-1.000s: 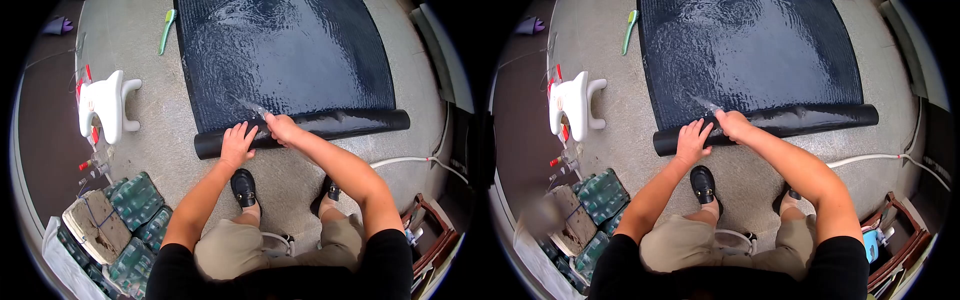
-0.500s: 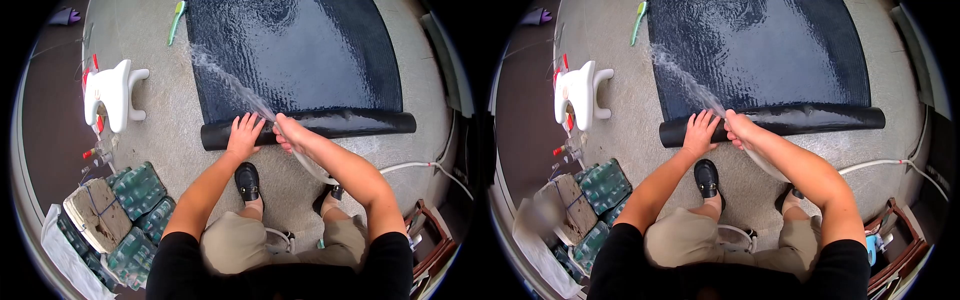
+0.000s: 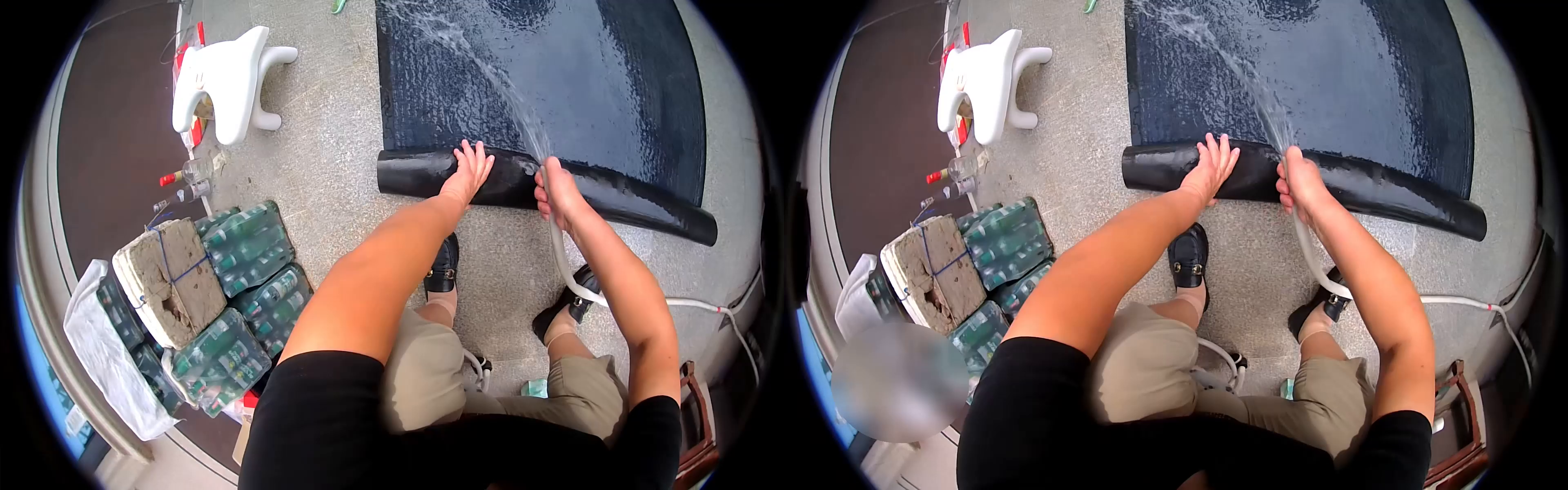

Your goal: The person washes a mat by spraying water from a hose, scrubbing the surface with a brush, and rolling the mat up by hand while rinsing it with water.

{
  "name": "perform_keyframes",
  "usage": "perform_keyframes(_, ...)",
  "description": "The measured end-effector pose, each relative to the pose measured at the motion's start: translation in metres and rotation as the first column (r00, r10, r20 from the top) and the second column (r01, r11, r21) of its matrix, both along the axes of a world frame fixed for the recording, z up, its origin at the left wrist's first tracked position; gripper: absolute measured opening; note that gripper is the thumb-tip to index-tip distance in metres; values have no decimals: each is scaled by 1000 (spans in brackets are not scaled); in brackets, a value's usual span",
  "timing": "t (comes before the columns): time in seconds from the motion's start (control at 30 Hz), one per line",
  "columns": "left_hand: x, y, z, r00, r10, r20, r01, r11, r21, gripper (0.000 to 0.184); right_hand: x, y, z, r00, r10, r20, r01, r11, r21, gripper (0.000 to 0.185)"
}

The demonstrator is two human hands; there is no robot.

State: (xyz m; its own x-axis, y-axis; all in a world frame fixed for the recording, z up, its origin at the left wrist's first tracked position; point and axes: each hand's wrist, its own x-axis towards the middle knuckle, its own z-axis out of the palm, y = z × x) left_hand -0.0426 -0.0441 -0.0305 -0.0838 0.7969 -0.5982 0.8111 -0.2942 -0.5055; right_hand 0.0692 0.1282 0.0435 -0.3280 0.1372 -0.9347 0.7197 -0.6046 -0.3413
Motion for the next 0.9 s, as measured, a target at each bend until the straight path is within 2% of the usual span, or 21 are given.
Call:
perform_keyframes(0.03, 3, 1, -4, 1000, -4, 5, 4, 1000, 0, 119, 0, 7, -7, 999, -39, 30, 39, 999, 16, 31)
perform_keyframes(0.1, 7, 1, -12, 995, 10, -101, -9, 1000, 13, 105, 1, 22, -12, 996, -74, 48, 72, 997, 30, 30)
perform_keyframes(0.13, 12, 6, -16, 971, -23, -240, 32, 999, 33, 66, 1, 26, -15, 996, -79, 47, 77, 996, 44, 30)
perform_keyframes(0.17, 21, 8, -19, 920, -76, -385, 54, 996, -68, 68, 2, 28, -18, 996, -79, 50, 76, 995, 57, 31)
perform_keyframes(0.23, 32, 16, -7, 814, -299, -498, 119, 925, -360, 74, 5, 27, -30, 997, -53, 47, 50, 997, 56, 33)
perform_keyframes(0.27, 38, 20, 1, 762, -336, -553, 116, 912, -393, 90, 7, 25, -32, 997, -58, 41, 54, 996, 78, 33)
perform_keyframes(0.3, 40, 22, 2, 770, -320, -552, 106, 917, -385, 90, 9, 26, -32, 997, -72, 33, 68, 992, 107, 34)
perform_keyframes(0.37, 41, 27, 4, 678, -409, -611, 96, 873, -478, 105, 9, 25, -31, 993, -101, 57, 90, 981, 174, 33)
perform_keyframes(0.4, 43, 27, 1, 617, -375, -692, 40, 893, -448, 114, 10, 28, -30, 991, -122, 54, 111, 977, 180, 33)
perform_keyframes(0.43, 45, 28, -1, 621, -367, -693, 38, 897, -441, 114, 11, 32, -29, 989, -140, 48, 129, 974, 188, 32)
perform_keyframes(0.5, 47, 30, 4, 531, -488, -692, 59, 836, -545, 115, 13, 43, -30, 989, -140, 43, 131, 975, 178, 32)
perform_keyframes(0.53, 41, 34, 22, 581, -507, -637, 95, 819, -565, 89, 16, 47, -30, 988, -149, 38, 141, 977, 158, 32)
perform_keyframes(0.57, 40, 35, 28, 602, -509, -615, 105, 814, -572, 86, 18, 50, -27, 987, -153, 40, 145, 976, 165, 32)
perform_keyframes(0.63, 41, 32, 16, 613, -497, -614, 98, 819, -565, 83, 17, 52, -16, 994, -80, 71, 77, 996, 49, 32)
perform_keyframes(0.7, 41, 27, 8, 705, -388, -594, 36, 856, -517, 72, 24, 59, -19, 995, -63, 81, 60, 998, 33, 34)
perform_keyframes(0.77, 27, 25, 23, 952, -83, -293, -26, 936, -350, 66, 35, 77, -24, 985, -143, 92, 134, 986, 96, 33)
perform_keyframes(0.83, 23, 26, 31, 971, 75, -227, -133, 958, -252, 71, 45, 94, -26, 977, -200, 75, 187, 970, 152, 33)
perform_keyframes(0.87, 18, 15, 11, 971, 208, -115, -218, 973, -81, 72, 50, 99, -27, 970, -236, 66, 220, 957, 190, 33)
perform_keyframes(0.9, 13, -1, -9, 939, 336, 68, -342, 932, 120, 85, 52, 96, -22, 966, -249, 64, 233, 953, 193, 33)
